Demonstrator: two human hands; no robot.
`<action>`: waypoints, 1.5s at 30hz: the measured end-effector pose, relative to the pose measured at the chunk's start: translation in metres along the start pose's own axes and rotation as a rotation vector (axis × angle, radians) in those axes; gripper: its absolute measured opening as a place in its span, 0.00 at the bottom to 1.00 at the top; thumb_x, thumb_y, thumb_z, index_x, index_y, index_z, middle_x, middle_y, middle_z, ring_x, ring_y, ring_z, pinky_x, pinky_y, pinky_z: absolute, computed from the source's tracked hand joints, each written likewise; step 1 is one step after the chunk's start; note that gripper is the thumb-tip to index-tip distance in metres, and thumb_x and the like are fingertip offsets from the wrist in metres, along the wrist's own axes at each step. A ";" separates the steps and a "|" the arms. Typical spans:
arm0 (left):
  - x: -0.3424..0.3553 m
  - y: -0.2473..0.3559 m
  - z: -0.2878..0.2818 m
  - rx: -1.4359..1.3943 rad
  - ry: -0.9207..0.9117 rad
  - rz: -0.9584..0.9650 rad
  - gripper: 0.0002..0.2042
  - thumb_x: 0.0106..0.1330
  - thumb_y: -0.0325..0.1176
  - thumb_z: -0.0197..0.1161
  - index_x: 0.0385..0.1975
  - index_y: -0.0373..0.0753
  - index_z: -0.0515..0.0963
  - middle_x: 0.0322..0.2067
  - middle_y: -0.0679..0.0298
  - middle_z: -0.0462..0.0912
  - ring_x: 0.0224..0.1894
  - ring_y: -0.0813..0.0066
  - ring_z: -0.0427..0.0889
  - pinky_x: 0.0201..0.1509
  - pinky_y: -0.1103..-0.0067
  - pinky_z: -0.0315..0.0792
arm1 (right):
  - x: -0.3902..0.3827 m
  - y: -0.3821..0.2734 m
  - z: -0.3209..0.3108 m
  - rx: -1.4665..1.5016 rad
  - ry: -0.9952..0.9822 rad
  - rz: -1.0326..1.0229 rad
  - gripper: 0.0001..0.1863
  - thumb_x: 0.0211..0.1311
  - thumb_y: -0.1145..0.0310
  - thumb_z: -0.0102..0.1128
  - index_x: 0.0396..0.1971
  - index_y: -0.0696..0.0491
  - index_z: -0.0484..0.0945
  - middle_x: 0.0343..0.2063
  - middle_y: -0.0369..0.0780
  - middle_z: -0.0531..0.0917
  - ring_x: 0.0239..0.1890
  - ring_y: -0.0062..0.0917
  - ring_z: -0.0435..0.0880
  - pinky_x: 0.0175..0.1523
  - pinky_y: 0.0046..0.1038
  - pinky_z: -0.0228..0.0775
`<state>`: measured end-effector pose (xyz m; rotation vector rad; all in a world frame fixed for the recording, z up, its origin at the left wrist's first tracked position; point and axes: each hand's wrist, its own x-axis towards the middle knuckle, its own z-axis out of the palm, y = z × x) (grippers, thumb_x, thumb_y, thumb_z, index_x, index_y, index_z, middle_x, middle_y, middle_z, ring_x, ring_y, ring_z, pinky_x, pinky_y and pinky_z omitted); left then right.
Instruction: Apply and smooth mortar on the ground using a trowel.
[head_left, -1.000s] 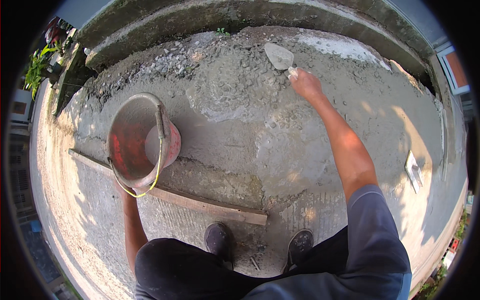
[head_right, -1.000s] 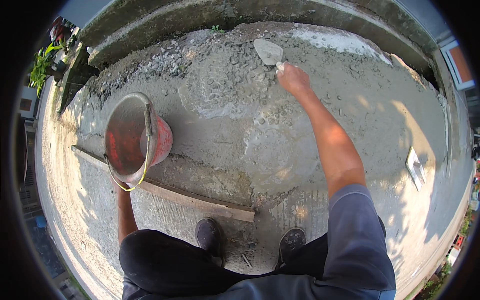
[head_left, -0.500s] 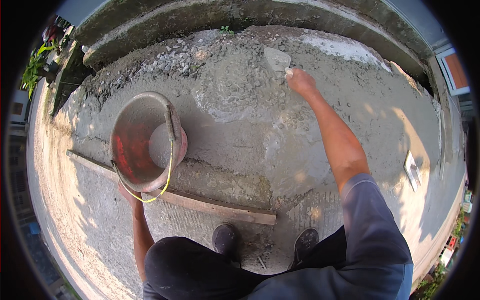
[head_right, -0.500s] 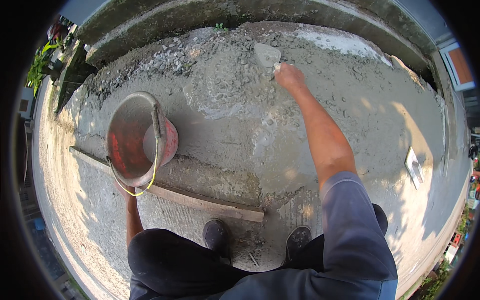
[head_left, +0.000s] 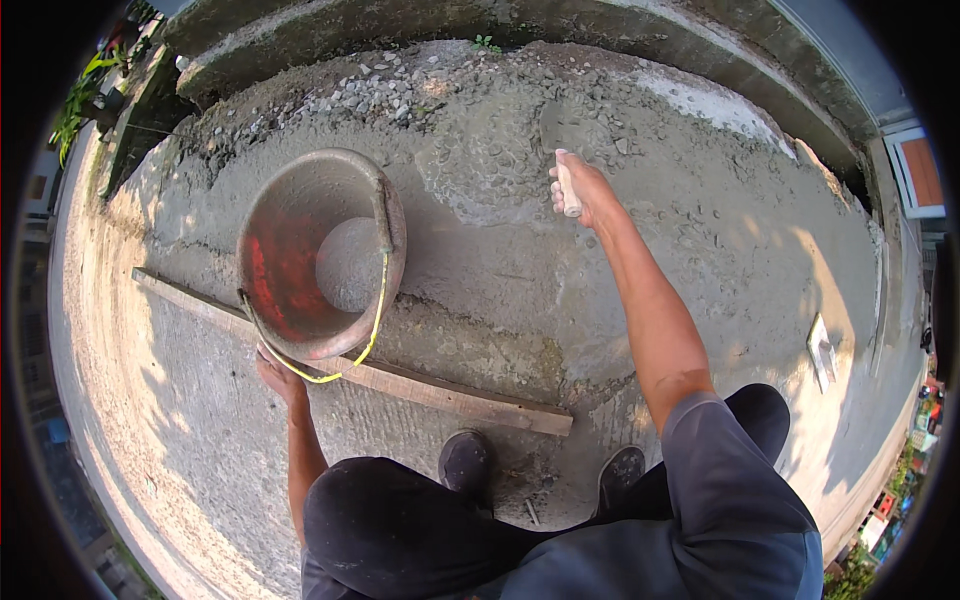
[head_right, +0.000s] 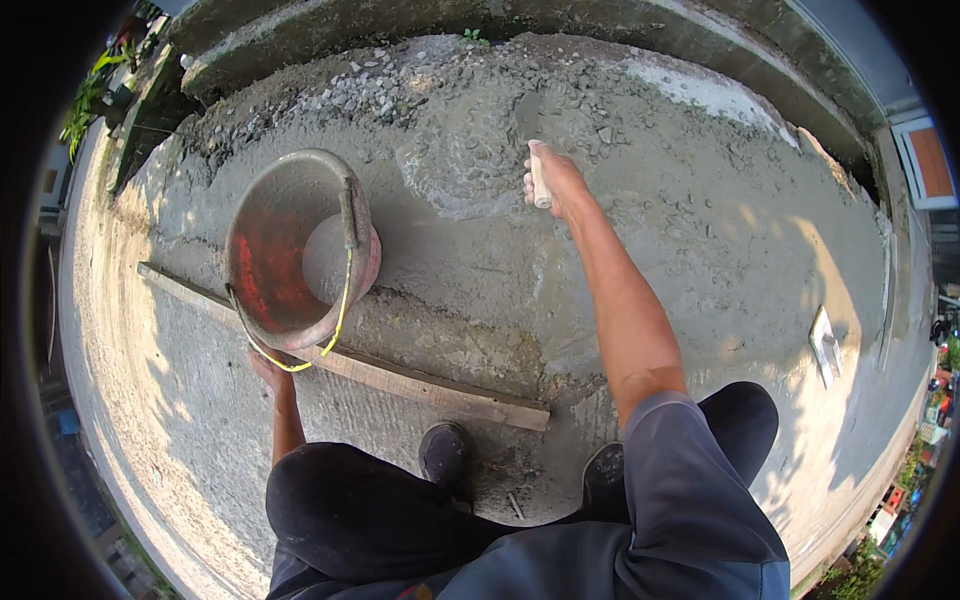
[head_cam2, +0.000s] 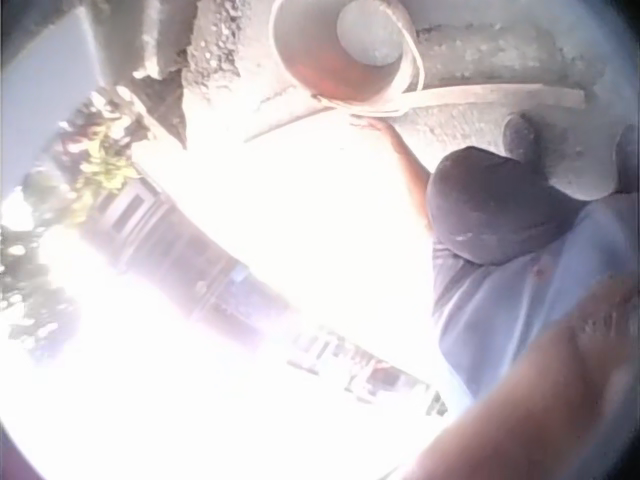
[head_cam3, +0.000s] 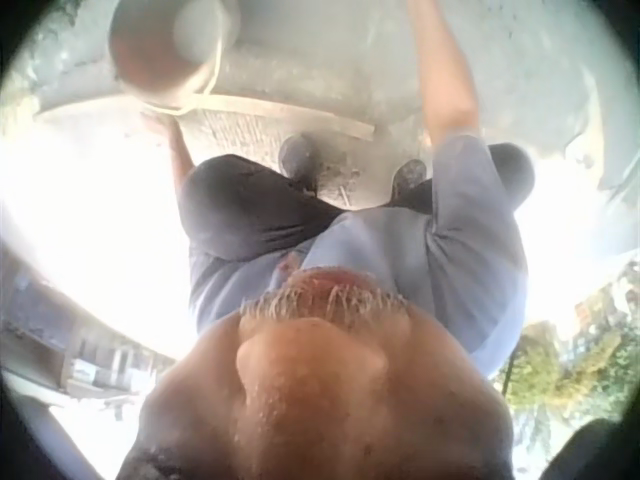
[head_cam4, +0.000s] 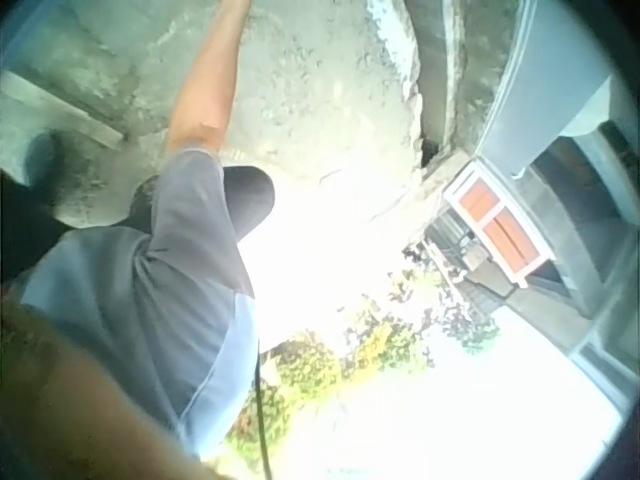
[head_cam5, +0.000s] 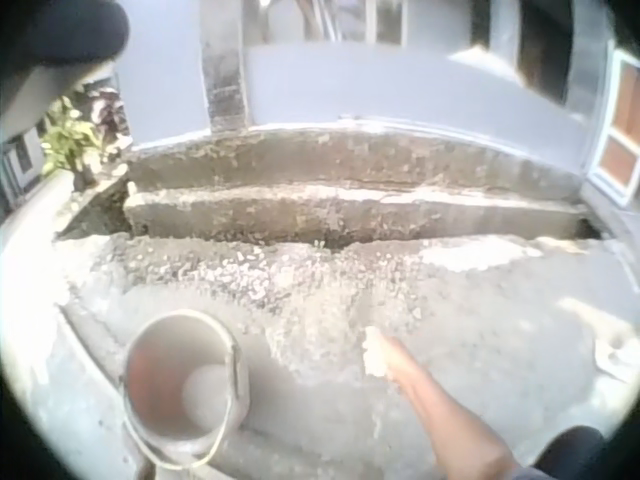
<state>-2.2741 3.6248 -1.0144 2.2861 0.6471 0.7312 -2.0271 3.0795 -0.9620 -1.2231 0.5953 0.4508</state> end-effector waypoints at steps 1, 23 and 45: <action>-0.001 0.011 -0.001 -0.022 -0.009 -0.014 0.25 0.72 0.48 0.42 0.38 0.25 0.72 0.33 0.44 0.76 0.35 0.53 0.73 0.42 0.66 0.66 | 0.001 0.001 0.010 -0.003 0.000 0.005 0.22 0.62 0.49 0.54 0.34 0.55 0.69 0.16 0.34 0.70 0.13 0.18 0.67 0.16 0.23 0.63; -0.012 -0.055 -0.006 0.508 0.058 -0.090 0.25 0.71 0.48 0.39 0.49 0.31 0.73 0.51 0.46 0.72 0.55 0.48 0.67 0.59 0.59 0.57 | 0.024 -0.010 0.091 -0.228 -0.077 0.046 0.21 0.63 0.50 0.52 0.31 0.56 0.68 0.17 0.36 0.70 0.14 0.21 0.68 0.17 0.25 0.64; -0.013 -0.028 0.008 0.569 0.095 -0.094 0.25 0.71 0.47 0.37 0.51 0.34 0.72 0.50 0.50 0.74 0.54 0.52 0.68 0.59 0.60 0.56 | -0.047 0.059 0.119 0.061 0.209 0.000 0.22 0.63 0.49 0.50 0.36 0.57 0.68 0.17 0.38 0.70 0.14 0.25 0.70 0.18 0.30 0.66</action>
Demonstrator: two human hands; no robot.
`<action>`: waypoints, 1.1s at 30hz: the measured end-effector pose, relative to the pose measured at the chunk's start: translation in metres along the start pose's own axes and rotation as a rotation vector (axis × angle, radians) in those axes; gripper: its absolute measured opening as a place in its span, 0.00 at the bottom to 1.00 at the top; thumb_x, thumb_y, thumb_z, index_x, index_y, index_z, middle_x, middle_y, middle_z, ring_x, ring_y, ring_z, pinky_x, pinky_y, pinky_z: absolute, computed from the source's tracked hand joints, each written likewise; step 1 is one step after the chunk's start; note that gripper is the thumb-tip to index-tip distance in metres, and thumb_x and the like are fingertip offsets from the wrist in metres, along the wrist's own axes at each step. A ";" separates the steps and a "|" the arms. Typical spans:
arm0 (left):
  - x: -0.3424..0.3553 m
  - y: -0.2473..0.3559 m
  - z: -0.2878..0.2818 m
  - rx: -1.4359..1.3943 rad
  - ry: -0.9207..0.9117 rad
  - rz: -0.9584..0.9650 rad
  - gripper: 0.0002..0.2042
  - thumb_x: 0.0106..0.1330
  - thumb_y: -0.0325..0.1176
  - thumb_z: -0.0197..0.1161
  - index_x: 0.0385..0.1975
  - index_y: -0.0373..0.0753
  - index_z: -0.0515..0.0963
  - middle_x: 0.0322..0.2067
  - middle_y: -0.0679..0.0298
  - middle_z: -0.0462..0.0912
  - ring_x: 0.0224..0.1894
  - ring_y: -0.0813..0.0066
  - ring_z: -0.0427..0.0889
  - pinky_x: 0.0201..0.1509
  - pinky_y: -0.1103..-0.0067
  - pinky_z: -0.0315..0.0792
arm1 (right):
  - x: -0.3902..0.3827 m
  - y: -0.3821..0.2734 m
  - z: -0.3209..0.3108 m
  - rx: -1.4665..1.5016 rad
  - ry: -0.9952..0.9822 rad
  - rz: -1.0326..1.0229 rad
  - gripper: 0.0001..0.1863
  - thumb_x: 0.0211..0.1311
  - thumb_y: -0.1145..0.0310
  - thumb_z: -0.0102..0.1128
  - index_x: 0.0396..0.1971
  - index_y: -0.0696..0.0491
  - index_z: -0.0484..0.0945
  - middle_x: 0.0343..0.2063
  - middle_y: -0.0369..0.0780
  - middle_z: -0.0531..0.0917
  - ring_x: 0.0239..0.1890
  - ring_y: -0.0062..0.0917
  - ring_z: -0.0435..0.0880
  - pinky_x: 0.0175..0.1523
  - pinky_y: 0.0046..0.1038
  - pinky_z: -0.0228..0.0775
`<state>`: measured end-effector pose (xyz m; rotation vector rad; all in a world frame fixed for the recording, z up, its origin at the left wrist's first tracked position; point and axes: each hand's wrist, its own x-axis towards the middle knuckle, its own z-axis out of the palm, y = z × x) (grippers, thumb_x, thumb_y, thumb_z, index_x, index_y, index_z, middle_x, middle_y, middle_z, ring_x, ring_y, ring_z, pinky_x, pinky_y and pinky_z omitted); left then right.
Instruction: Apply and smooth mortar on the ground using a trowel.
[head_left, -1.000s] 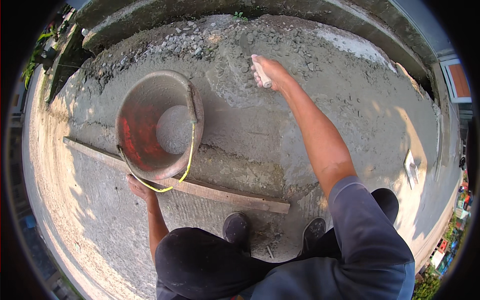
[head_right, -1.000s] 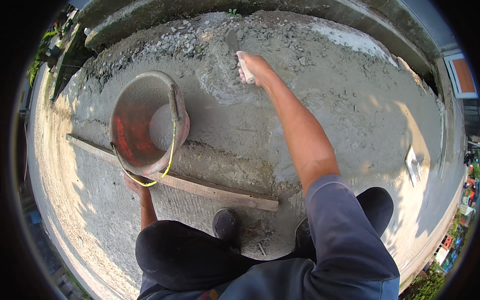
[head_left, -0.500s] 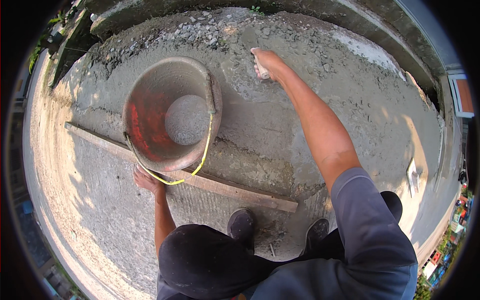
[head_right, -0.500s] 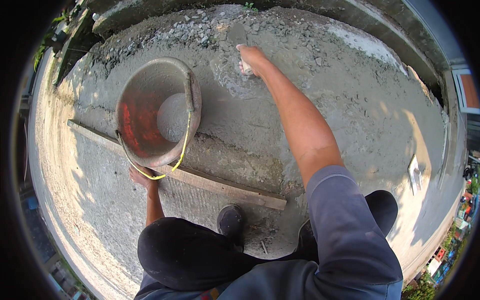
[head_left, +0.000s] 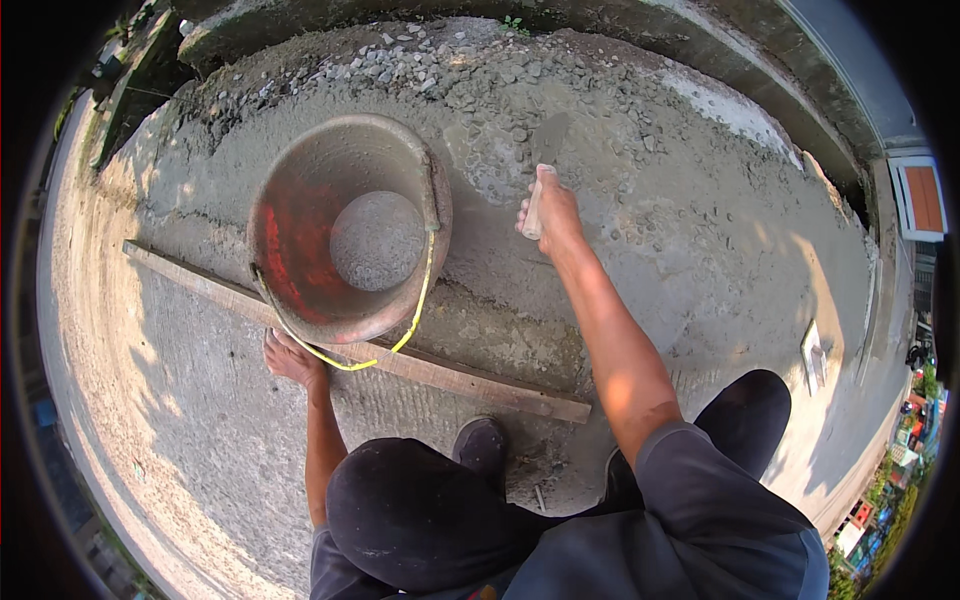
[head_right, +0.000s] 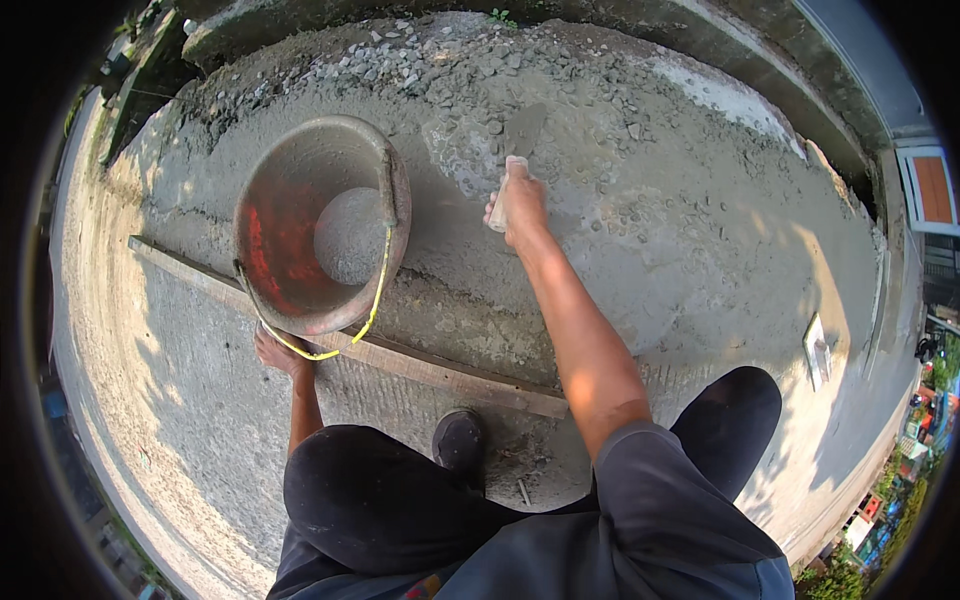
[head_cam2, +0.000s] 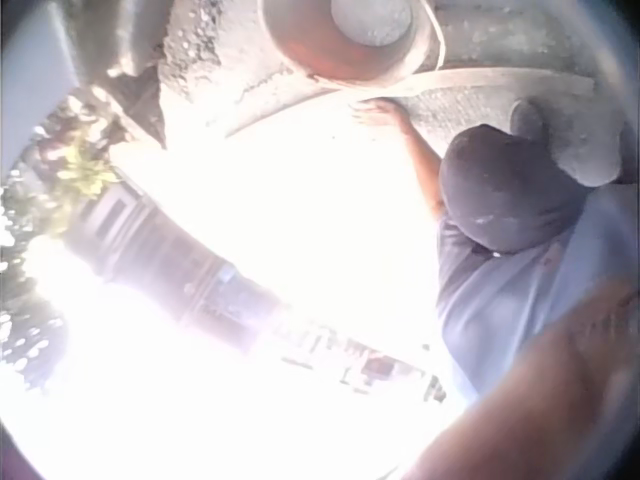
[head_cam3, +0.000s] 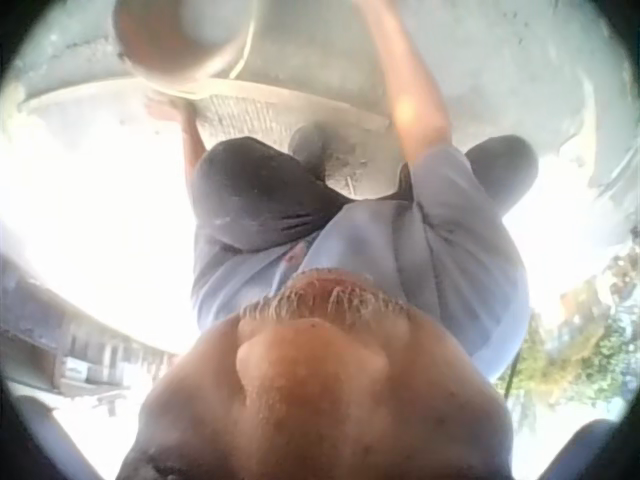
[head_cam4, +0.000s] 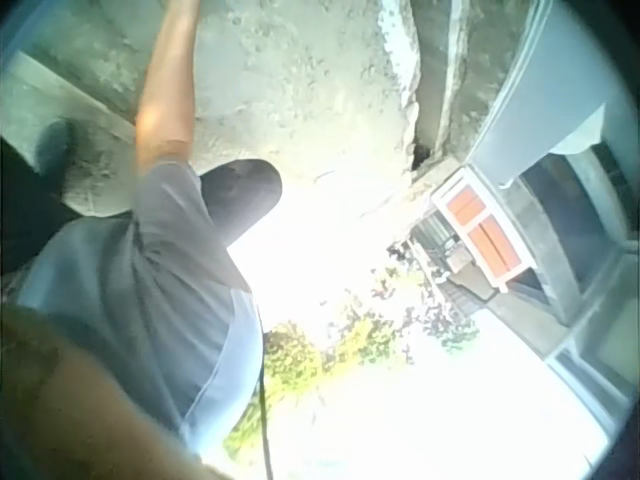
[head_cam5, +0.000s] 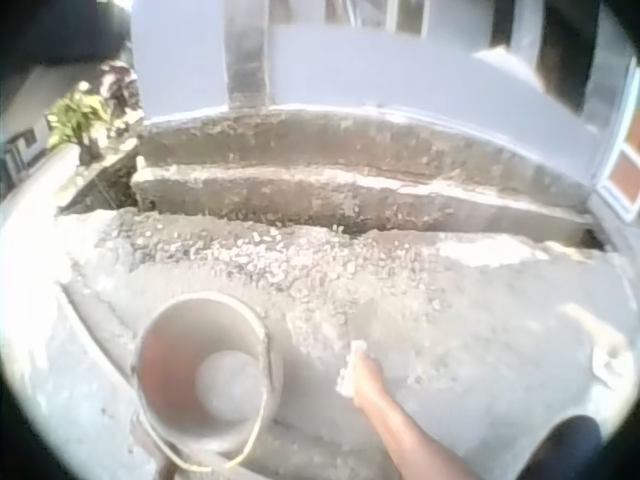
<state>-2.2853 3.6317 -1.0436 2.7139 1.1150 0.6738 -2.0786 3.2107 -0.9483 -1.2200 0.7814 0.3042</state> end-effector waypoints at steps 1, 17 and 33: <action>0.000 -0.002 0.000 0.000 -0.009 -0.002 0.25 0.71 0.47 0.37 0.51 0.34 0.72 0.50 0.50 0.73 0.55 0.52 0.68 0.59 0.60 0.56 | 0.008 -0.004 0.013 0.011 0.029 0.010 0.22 0.63 0.49 0.50 0.35 0.57 0.68 0.17 0.38 0.70 0.14 0.26 0.70 0.18 0.30 0.67; 0.005 -0.030 -0.007 -0.016 -0.005 0.074 0.24 0.70 0.47 0.38 0.51 0.34 0.73 0.52 0.50 0.72 0.55 0.52 0.67 0.60 0.61 0.56 | 0.047 -0.046 0.035 -0.462 -0.136 -0.145 0.20 0.62 0.50 0.53 0.33 0.56 0.70 0.17 0.38 0.72 0.14 0.23 0.72 0.18 0.29 0.67; 0.001 -0.027 0.015 0.073 0.045 0.124 0.26 0.66 0.52 0.42 0.49 0.36 0.72 0.45 0.53 0.74 0.49 0.53 0.70 0.52 0.61 0.61 | 0.124 -0.099 -0.053 -0.449 0.030 -0.106 0.22 0.63 0.50 0.52 0.30 0.57 0.69 0.19 0.39 0.72 0.15 0.24 0.71 0.18 0.30 0.69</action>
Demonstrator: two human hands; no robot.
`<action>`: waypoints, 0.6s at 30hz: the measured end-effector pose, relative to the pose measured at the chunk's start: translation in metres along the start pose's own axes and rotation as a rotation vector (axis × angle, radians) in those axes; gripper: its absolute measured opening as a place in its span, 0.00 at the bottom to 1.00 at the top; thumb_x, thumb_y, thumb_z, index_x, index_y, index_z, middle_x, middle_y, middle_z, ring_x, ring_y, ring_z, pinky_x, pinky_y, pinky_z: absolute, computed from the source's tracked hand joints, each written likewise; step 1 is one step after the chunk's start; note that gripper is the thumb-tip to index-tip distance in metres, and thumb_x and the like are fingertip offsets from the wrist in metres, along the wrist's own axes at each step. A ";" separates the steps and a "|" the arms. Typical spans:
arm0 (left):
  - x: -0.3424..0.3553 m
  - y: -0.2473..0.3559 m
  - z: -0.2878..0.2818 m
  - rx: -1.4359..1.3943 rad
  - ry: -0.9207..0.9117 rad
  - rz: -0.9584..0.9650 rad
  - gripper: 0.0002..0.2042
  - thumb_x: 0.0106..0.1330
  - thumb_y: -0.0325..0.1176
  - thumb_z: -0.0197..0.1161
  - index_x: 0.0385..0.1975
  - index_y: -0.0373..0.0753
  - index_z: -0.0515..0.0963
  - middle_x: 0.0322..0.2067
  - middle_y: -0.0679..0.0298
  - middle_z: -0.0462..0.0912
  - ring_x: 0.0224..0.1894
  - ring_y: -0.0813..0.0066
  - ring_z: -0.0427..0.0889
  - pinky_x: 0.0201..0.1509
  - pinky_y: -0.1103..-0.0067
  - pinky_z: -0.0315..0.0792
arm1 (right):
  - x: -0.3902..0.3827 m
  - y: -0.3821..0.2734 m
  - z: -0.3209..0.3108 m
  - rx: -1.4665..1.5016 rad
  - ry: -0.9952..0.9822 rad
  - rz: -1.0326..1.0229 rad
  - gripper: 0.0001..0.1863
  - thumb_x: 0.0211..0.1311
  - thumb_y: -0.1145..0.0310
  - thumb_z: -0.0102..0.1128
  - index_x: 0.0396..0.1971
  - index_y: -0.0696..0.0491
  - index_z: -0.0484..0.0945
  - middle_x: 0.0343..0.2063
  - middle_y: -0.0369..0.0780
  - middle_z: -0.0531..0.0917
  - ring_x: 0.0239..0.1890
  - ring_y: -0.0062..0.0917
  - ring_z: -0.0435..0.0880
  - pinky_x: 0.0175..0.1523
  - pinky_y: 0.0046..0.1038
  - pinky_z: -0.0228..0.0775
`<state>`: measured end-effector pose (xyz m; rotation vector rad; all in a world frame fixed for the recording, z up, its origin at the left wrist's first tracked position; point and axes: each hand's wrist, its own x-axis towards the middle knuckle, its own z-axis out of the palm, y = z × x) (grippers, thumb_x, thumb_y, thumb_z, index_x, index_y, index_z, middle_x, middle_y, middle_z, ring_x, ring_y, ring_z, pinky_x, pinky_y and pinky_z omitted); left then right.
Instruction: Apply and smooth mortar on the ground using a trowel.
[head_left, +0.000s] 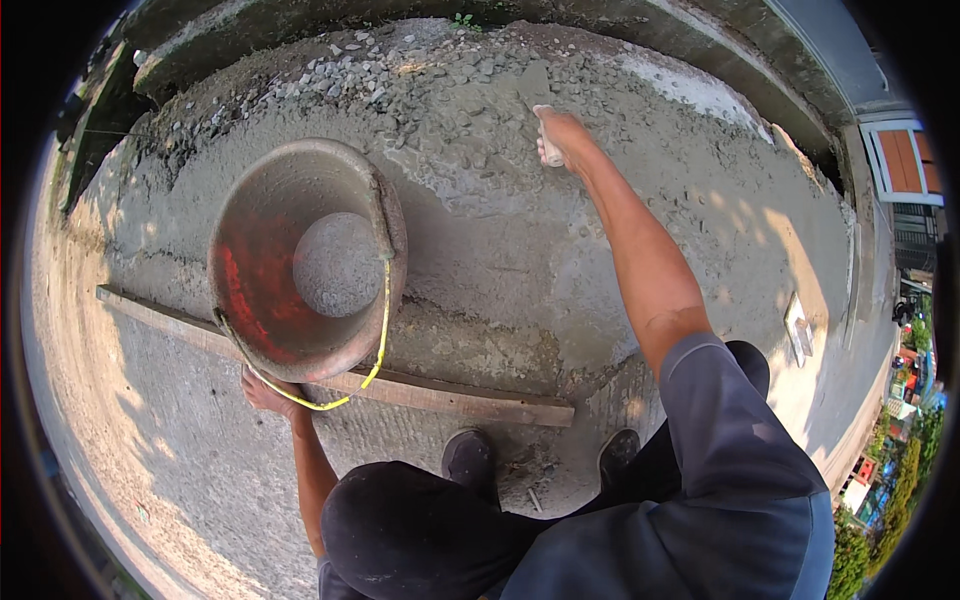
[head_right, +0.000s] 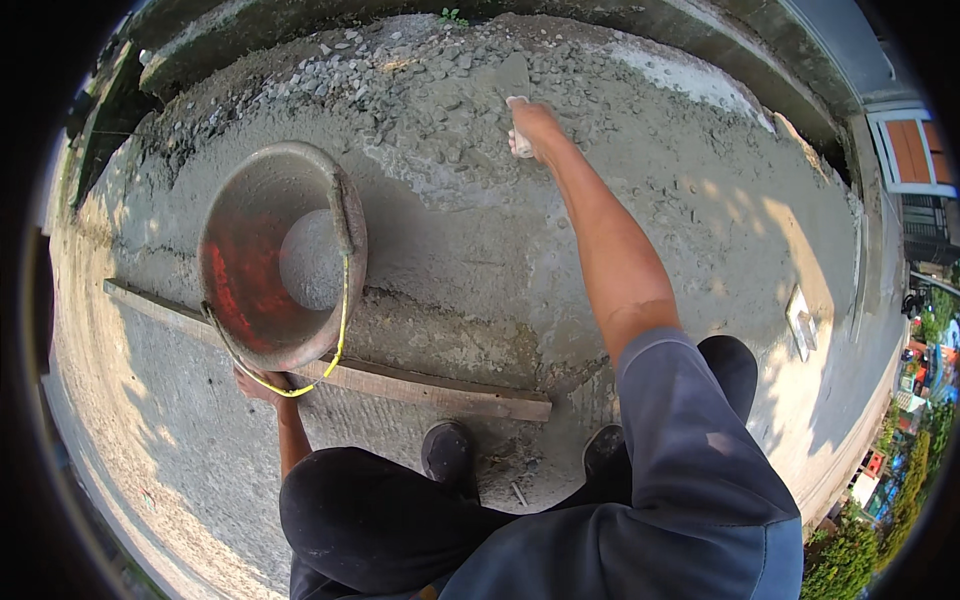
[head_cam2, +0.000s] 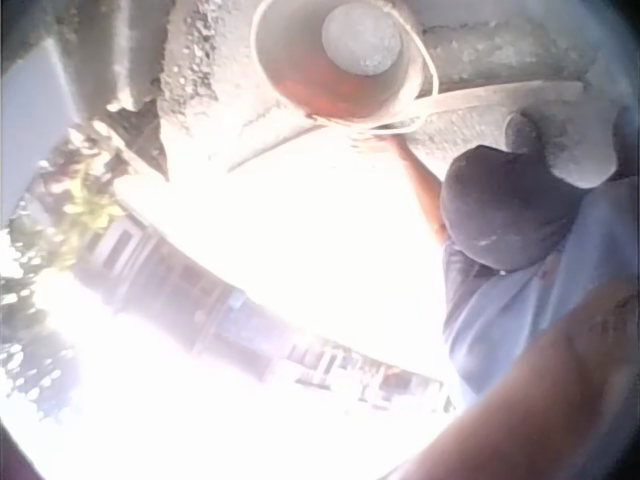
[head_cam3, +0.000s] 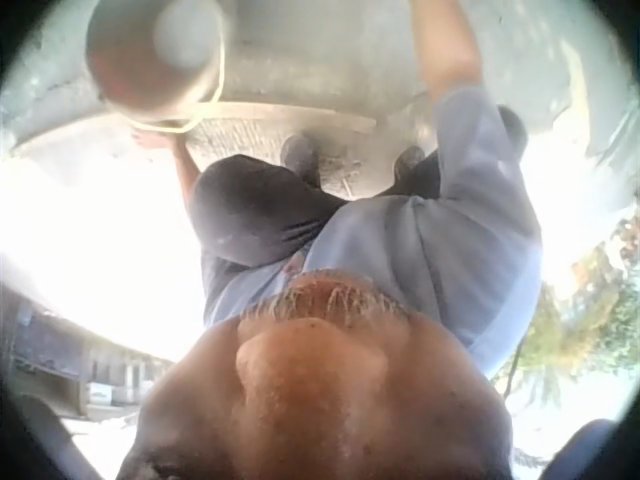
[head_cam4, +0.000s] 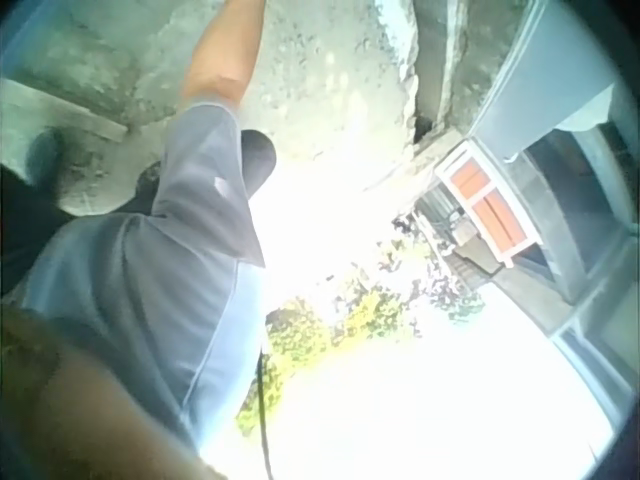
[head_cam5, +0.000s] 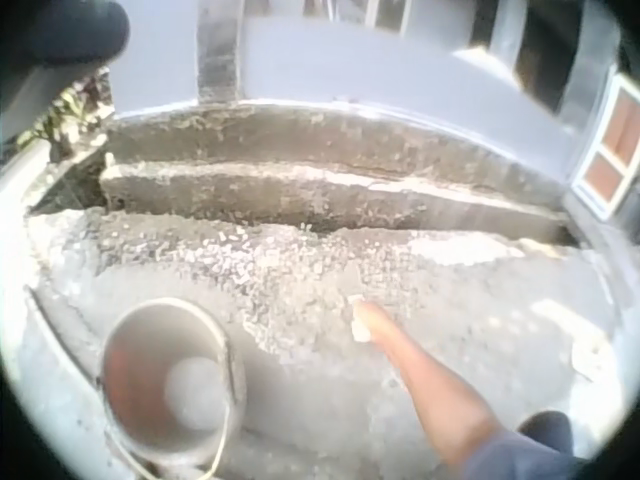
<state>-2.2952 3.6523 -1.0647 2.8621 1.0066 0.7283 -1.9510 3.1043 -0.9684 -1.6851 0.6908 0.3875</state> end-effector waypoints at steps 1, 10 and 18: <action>0.000 -0.001 0.001 -0.027 0.028 0.006 0.27 0.64 0.53 0.43 0.49 0.35 0.72 0.46 0.53 0.74 0.49 0.52 0.70 0.52 0.61 0.62 | 0.004 -0.008 0.012 -0.024 -0.017 -0.007 0.21 0.63 0.51 0.51 0.32 0.58 0.69 0.20 0.39 0.72 0.16 0.24 0.72 0.19 0.30 0.69; 0.001 0.006 0.001 -0.009 -0.009 -0.028 0.26 0.65 0.52 0.44 0.49 0.36 0.71 0.45 0.53 0.73 0.49 0.52 0.70 0.52 0.60 0.61 | 0.003 -0.041 0.080 -0.201 -0.159 -0.083 0.20 0.63 0.54 0.51 0.36 0.59 0.71 0.22 0.42 0.73 0.18 0.26 0.73 0.19 0.31 0.69; 0.003 -0.002 -0.009 -0.007 -0.096 -0.146 0.26 0.70 0.52 0.36 0.50 0.36 0.72 0.50 0.52 0.72 0.53 0.52 0.67 0.57 0.61 0.57 | -0.072 0.014 0.017 -1.121 -0.160 -0.784 0.16 0.61 0.56 0.53 0.40 0.53 0.74 0.28 0.49 0.82 0.30 0.41 0.82 0.35 0.40 0.72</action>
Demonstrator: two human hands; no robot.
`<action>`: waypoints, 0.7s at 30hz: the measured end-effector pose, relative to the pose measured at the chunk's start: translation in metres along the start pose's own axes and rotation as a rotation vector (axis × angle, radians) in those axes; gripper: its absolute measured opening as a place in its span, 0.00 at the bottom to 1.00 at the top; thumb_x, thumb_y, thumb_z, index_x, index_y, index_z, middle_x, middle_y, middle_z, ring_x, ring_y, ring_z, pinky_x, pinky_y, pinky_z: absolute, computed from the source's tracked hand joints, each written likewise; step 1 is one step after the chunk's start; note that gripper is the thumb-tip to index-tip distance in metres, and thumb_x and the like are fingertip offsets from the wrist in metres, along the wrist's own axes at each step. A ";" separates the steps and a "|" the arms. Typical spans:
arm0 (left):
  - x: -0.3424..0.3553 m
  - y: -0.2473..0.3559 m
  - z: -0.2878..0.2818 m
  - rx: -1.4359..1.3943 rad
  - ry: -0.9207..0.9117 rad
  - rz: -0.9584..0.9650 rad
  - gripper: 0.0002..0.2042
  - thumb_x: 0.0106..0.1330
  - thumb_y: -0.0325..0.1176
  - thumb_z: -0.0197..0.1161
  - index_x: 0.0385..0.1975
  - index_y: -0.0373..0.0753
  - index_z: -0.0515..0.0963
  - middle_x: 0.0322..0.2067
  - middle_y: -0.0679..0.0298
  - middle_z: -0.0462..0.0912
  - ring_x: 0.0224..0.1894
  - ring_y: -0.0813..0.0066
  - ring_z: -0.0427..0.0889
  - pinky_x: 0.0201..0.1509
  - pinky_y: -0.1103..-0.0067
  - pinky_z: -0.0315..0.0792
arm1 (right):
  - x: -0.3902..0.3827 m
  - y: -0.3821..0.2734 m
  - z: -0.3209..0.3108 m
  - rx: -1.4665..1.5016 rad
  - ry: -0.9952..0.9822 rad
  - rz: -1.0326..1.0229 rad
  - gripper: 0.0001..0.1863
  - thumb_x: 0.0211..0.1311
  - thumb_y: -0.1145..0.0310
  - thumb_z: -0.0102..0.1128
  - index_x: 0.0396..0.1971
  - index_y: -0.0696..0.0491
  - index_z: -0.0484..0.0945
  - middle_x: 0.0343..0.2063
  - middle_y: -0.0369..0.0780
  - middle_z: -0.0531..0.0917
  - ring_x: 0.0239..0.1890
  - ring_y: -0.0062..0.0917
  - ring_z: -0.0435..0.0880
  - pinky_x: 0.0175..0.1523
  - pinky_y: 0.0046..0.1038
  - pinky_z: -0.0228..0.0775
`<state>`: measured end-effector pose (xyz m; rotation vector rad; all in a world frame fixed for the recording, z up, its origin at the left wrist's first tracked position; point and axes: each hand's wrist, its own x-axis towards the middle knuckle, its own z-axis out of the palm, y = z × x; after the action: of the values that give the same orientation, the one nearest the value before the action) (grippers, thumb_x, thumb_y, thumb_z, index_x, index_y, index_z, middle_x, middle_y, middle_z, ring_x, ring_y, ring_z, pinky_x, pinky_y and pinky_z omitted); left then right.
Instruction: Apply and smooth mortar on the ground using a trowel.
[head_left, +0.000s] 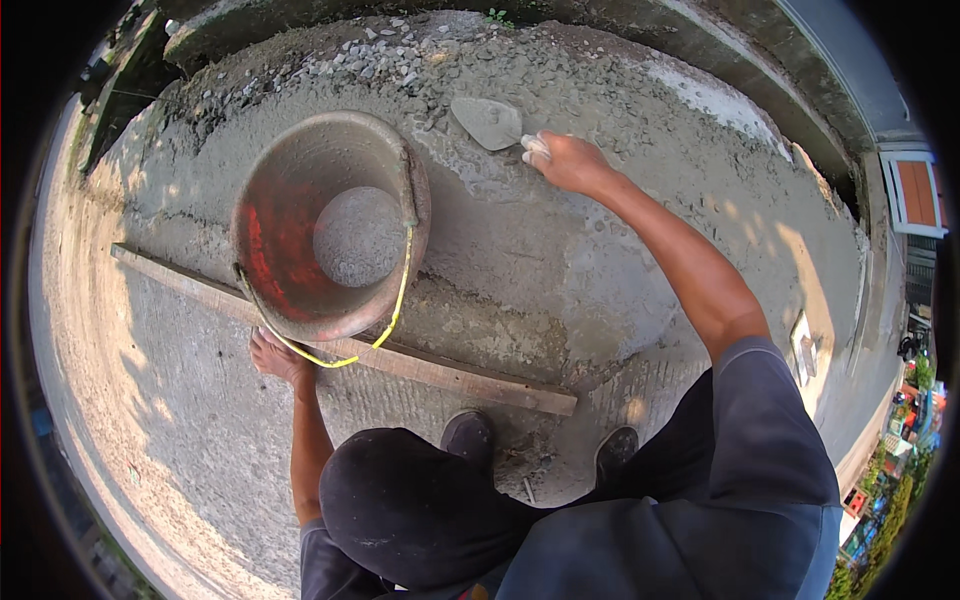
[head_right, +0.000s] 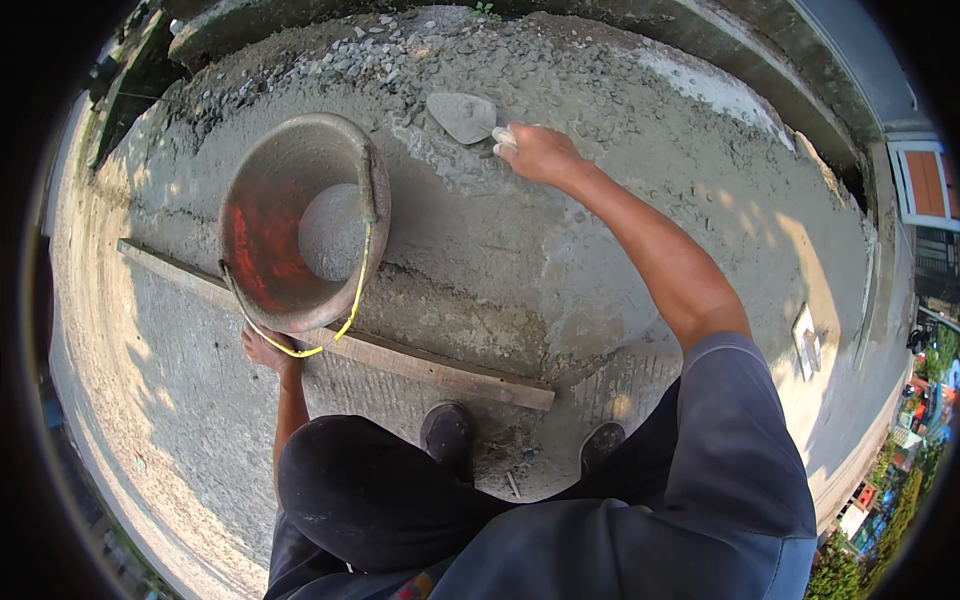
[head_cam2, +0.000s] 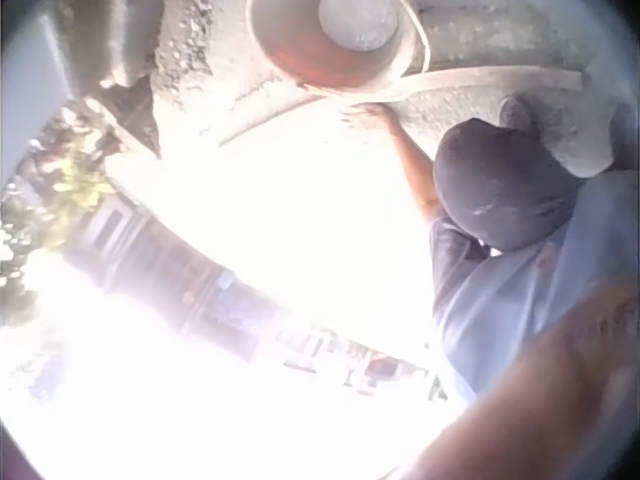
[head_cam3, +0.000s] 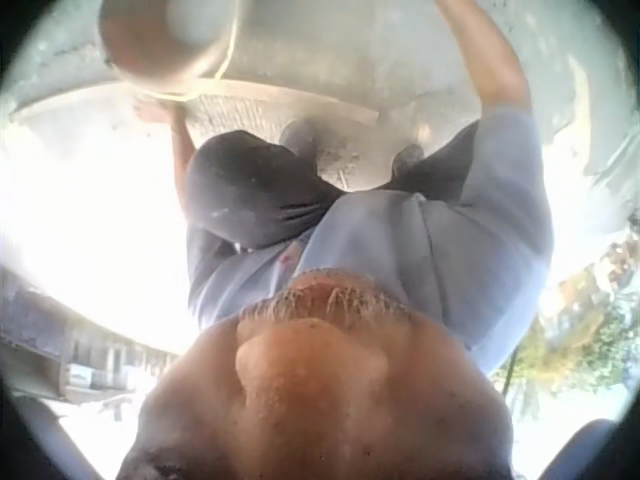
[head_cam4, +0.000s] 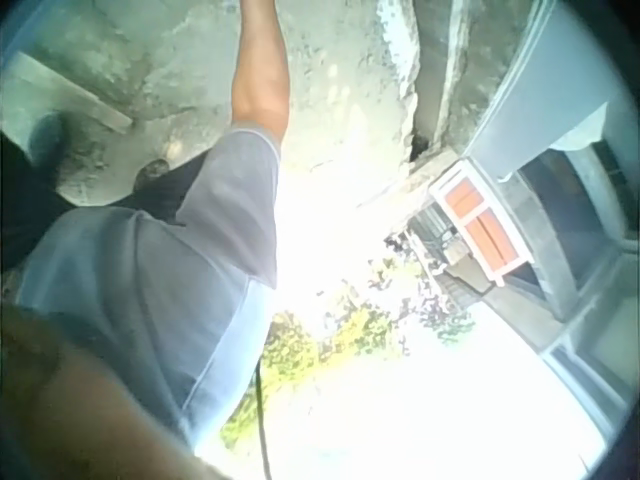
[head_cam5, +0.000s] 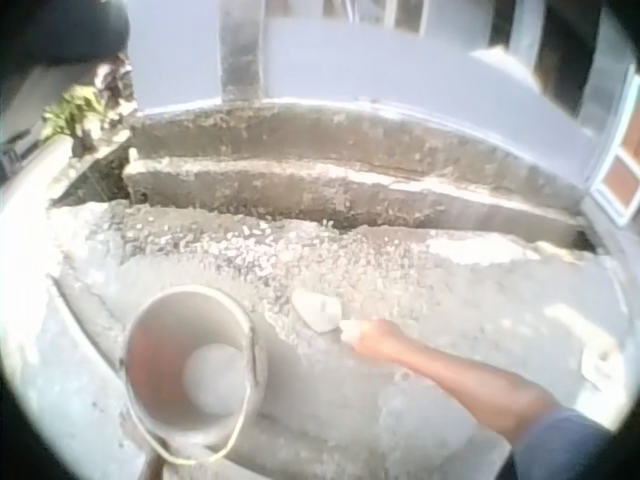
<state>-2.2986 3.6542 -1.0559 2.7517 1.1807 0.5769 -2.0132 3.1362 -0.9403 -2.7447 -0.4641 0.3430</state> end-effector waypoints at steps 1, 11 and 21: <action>0.001 0.002 0.001 0.005 0.001 -0.009 0.26 0.70 0.52 0.36 0.50 0.36 0.72 0.50 0.52 0.72 0.53 0.52 0.67 0.57 0.61 0.57 | -0.029 0.003 -0.013 -0.112 -0.032 -0.030 0.16 0.62 0.57 0.52 0.43 0.51 0.73 0.28 0.49 0.81 0.31 0.44 0.81 0.37 0.42 0.71; -0.003 0.019 -0.002 -0.028 0.009 -0.016 0.25 0.70 0.49 0.37 0.52 0.36 0.71 0.52 0.52 0.72 0.57 0.54 0.65 0.62 0.62 0.52 | -0.003 0.004 -0.037 -0.470 0.006 -0.249 0.17 0.61 0.60 0.52 0.49 0.49 0.72 0.27 0.48 0.82 0.31 0.43 0.81 0.35 0.43 0.72; -0.002 0.012 -0.005 -0.036 0.013 -0.005 0.25 0.71 0.49 0.36 0.51 0.35 0.70 0.53 0.53 0.69 0.58 0.55 0.63 0.63 0.61 0.50 | 0.021 -0.039 -0.019 -0.436 -0.003 -0.256 0.20 0.63 0.57 0.48 0.51 0.50 0.71 0.28 0.47 0.83 0.31 0.43 0.82 0.36 0.42 0.73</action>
<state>-2.2931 3.6440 -1.0492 2.7187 1.1681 0.6102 -1.9993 3.1725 -0.9123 -3.0425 -0.9824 0.1977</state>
